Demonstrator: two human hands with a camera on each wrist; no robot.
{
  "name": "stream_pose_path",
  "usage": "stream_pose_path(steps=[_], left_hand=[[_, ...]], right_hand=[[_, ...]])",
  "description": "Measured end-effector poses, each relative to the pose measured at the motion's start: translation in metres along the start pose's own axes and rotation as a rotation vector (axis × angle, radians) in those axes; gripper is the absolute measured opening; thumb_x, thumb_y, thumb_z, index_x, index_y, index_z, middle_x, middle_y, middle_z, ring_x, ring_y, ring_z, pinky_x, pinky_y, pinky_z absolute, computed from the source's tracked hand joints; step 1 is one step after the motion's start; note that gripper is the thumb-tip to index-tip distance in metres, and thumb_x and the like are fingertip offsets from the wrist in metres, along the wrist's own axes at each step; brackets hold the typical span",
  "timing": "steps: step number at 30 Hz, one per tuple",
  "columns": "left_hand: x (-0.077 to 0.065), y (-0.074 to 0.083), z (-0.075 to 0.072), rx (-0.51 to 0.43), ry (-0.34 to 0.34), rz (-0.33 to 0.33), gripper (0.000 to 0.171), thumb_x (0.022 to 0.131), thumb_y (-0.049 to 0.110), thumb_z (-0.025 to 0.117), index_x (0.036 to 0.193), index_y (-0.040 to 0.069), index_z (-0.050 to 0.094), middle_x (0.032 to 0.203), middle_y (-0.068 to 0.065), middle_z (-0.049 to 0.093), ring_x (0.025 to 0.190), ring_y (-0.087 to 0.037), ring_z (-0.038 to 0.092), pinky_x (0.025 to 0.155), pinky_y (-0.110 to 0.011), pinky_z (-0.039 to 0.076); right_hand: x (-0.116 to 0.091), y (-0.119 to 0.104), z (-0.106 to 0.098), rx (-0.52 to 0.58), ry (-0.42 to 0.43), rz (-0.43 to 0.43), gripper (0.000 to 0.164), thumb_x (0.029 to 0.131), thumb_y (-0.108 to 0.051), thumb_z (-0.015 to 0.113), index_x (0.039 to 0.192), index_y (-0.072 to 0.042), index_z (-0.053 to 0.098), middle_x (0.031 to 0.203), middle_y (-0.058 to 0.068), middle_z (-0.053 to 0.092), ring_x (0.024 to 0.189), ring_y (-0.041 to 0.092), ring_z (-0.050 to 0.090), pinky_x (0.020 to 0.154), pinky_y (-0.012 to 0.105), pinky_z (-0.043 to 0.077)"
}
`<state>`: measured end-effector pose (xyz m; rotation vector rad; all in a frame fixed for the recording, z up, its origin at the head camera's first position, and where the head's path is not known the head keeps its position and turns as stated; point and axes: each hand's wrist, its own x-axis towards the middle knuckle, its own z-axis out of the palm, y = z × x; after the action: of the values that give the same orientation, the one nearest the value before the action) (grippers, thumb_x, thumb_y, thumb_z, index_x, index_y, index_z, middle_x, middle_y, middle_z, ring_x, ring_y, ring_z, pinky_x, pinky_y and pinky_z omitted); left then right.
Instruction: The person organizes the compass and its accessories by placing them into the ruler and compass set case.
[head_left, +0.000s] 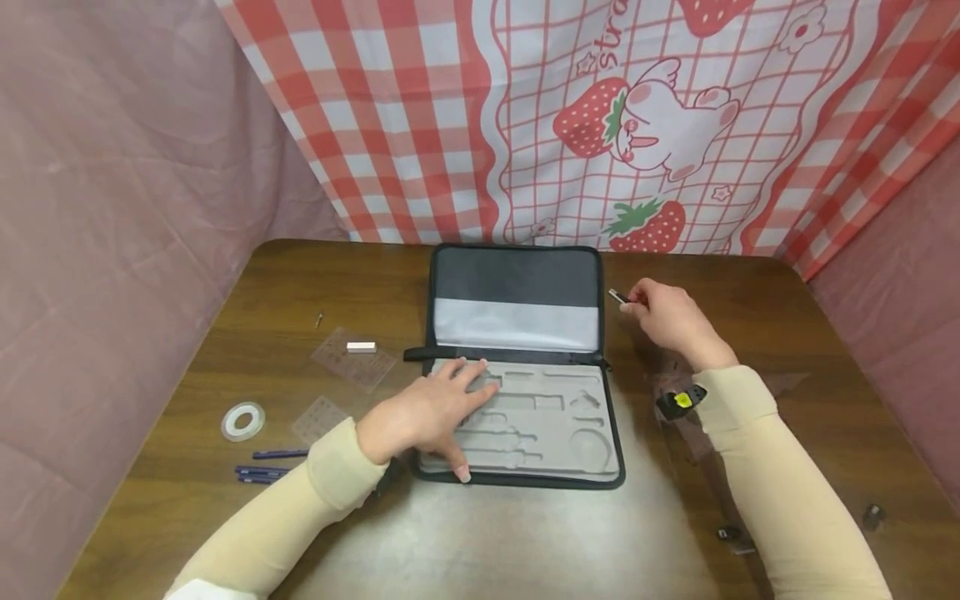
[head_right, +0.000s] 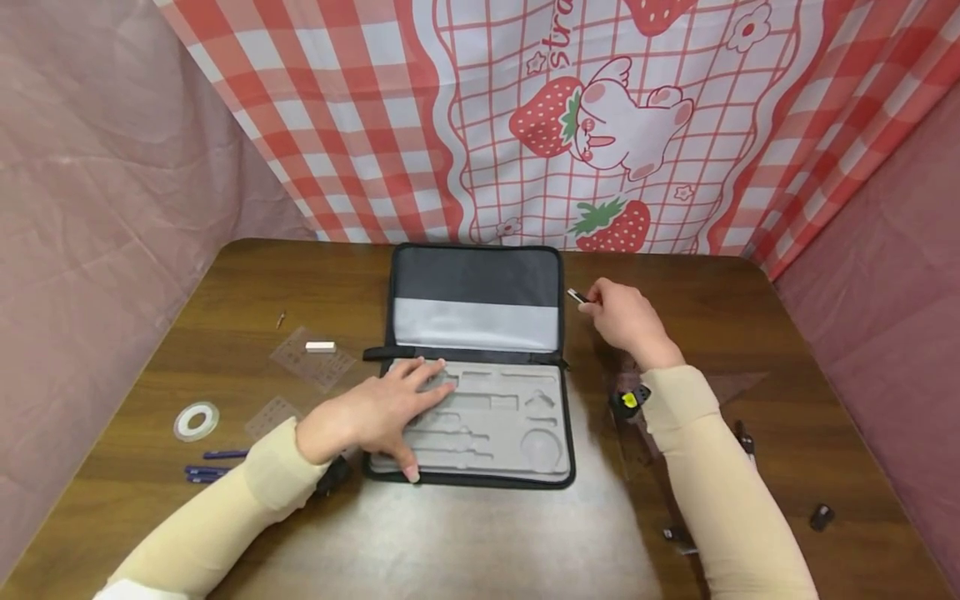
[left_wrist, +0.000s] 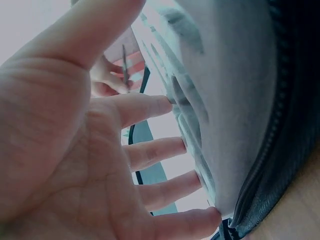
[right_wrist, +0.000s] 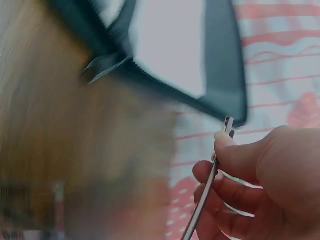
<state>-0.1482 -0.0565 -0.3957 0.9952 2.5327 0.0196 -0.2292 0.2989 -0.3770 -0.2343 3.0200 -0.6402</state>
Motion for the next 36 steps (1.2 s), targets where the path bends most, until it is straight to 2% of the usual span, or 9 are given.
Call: stream_pose_path(steps=[3,6,12,17,21,26,31,36], left_hand=[[0.001,0.000,-0.001,-0.007,-0.012,-0.005,0.122,0.058,0.065,0.086,0.158,0.025,0.029,0.165,-0.008,0.012,0.147,-0.037,0.015,0.104,-0.056,0.039],[0.001,0.000,-0.001,-0.003,-0.015,-0.004,0.122,0.058,0.066,0.086,0.158,0.025,0.028,0.165,-0.008,0.012,0.147,-0.037,0.015,0.104,-0.055,0.039],[0.003,0.002,0.000,-0.014,-0.005,0.025,0.122,0.059,0.065,0.086,0.158,0.023,0.028,0.165,-0.010,0.011,0.147,-0.040,0.015,0.106,-0.055,0.037],[0.002,0.002,0.000,-0.061,0.014,0.041,0.121,0.060,0.059,0.089,0.158,0.019,0.030,0.165,-0.012,0.011,0.147,-0.041,0.014,0.109,-0.056,0.033],[0.000,0.003,0.000,-0.098,0.012,0.029,0.117,0.065,0.059,0.086,0.158,0.016,0.029,0.165,-0.012,0.007,0.149,-0.039,0.006,0.111,-0.060,0.026],[0.000,0.005,-0.005,-0.098,0.016,0.043,0.104,0.078,0.068,0.070,0.158,0.015,0.029,0.166,-0.010,0.003,0.150,-0.036,0.000,0.112,-0.063,0.020],[0.008,0.010,-0.014,-0.072,0.007,0.076,0.089,0.087,0.065,0.062,0.158,0.021,0.029,0.167,-0.007,0.004,0.151,-0.033,0.002,0.114,-0.058,0.022],[0.015,0.015,-0.016,-0.050,-0.004,0.111,0.085,0.090,0.062,0.060,0.158,0.020,0.030,0.166,-0.005,0.007,0.150,-0.033,0.008,0.112,-0.055,0.028]], right_hand=[[-0.012,-0.012,-0.002,0.045,0.029,-0.070,0.017,0.099,-0.014,0.063,0.109,-0.001,0.060,0.094,0.017,0.062,0.082,0.031,0.053,0.071,0.045,0.045],[-0.022,-0.025,0.004,0.054,0.023,-0.160,0.015,0.096,-0.012,0.066,0.107,-0.003,0.064,0.091,0.012,0.063,0.079,0.028,0.055,0.070,0.043,0.047],[-0.033,-0.051,0.024,-0.021,-0.034,-0.352,0.012,0.090,-0.005,0.073,0.102,-0.003,0.071,0.091,0.006,0.068,0.079,0.020,0.060,0.073,0.042,0.051],[-0.037,-0.075,0.033,-0.087,-0.057,-0.450,0.011,0.090,-0.002,0.072,0.100,-0.004,0.071,0.093,0.006,0.068,0.086,0.022,0.062,0.078,0.044,0.051],[-0.039,-0.089,0.041,-0.142,-0.059,-0.490,0.012,0.090,-0.001,0.070,0.101,-0.005,0.071,0.096,0.006,0.067,0.094,0.025,0.063,0.083,0.045,0.051],[-0.037,-0.098,0.053,-0.208,-0.112,-0.485,0.014,0.091,-0.001,0.070,0.103,-0.008,0.073,0.097,0.004,0.068,0.098,0.026,0.062,0.085,0.044,0.052],[-0.037,-0.098,0.064,-0.243,-0.129,-0.527,0.014,0.090,0.001,0.071,0.101,-0.008,0.074,0.095,0.005,0.069,0.092,0.025,0.064,0.082,0.043,0.052],[-0.034,-0.098,0.070,-0.218,-0.116,-0.566,0.015,0.090,0.001,0.069,0.100,-0.008,0.074,0.094,0.005,0.067,0.088,0.025,0.065,0.080,0.043,0.053]])
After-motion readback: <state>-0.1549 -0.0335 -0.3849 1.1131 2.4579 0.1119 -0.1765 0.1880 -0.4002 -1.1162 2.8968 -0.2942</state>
